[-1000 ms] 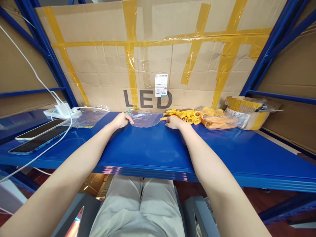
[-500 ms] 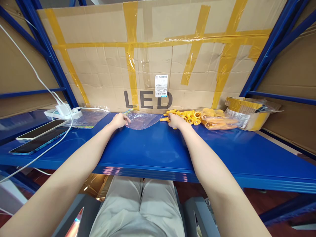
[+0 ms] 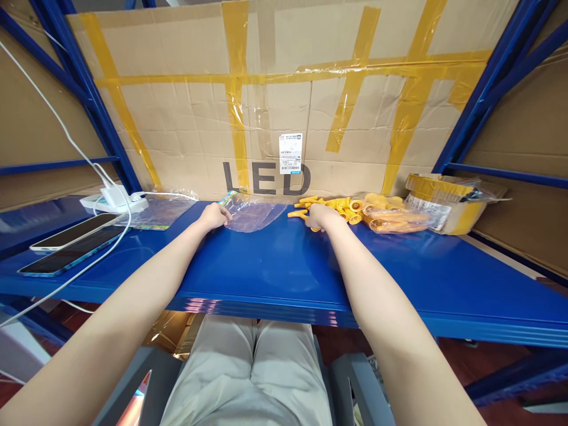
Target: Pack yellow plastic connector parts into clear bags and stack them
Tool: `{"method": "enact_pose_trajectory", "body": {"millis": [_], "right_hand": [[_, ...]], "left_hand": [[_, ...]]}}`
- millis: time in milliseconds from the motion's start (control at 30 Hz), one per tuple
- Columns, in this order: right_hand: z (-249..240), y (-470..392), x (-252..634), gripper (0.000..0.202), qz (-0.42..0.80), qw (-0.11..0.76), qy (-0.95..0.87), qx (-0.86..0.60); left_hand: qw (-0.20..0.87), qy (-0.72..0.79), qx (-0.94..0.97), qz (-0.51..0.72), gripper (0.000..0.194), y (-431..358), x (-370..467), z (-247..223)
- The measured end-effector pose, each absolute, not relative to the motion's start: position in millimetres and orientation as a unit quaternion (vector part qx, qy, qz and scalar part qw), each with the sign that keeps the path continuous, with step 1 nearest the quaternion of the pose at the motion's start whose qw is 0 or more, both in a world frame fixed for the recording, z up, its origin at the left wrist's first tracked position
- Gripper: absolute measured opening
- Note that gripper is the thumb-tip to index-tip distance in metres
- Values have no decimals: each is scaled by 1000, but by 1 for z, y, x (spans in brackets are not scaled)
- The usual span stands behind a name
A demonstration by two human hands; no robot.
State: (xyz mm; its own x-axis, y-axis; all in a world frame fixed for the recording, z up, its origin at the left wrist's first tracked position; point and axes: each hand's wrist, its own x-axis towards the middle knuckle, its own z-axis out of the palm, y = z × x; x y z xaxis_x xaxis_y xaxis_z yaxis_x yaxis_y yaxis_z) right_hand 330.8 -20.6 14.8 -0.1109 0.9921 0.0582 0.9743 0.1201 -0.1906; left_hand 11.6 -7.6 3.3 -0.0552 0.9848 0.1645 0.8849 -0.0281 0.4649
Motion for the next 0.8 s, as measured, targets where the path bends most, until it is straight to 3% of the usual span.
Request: {"method": "enact_pose_trajectory", "body": {"millis": [100, 300, 467, 800], "right_hand": [[24, -31, 323, 22, 60, 51, -703, -707], [33, -39, 315, 32, -6, 157, -678, -718], [30, -37, 314, 31, 122, 284, -712, -630], [26, -38, 314, 34, 262, 351, -735, -518]], "left_hand": [[92, 700, 670, 229, 25, -5, 10, 3], [83, 702, 674, 216, 22, -2, 9, 1], [83, 701, 675, 215, 28, -3, 9, 2], [67, 705, 677, 201, 24, -9, 12, 5]]}}
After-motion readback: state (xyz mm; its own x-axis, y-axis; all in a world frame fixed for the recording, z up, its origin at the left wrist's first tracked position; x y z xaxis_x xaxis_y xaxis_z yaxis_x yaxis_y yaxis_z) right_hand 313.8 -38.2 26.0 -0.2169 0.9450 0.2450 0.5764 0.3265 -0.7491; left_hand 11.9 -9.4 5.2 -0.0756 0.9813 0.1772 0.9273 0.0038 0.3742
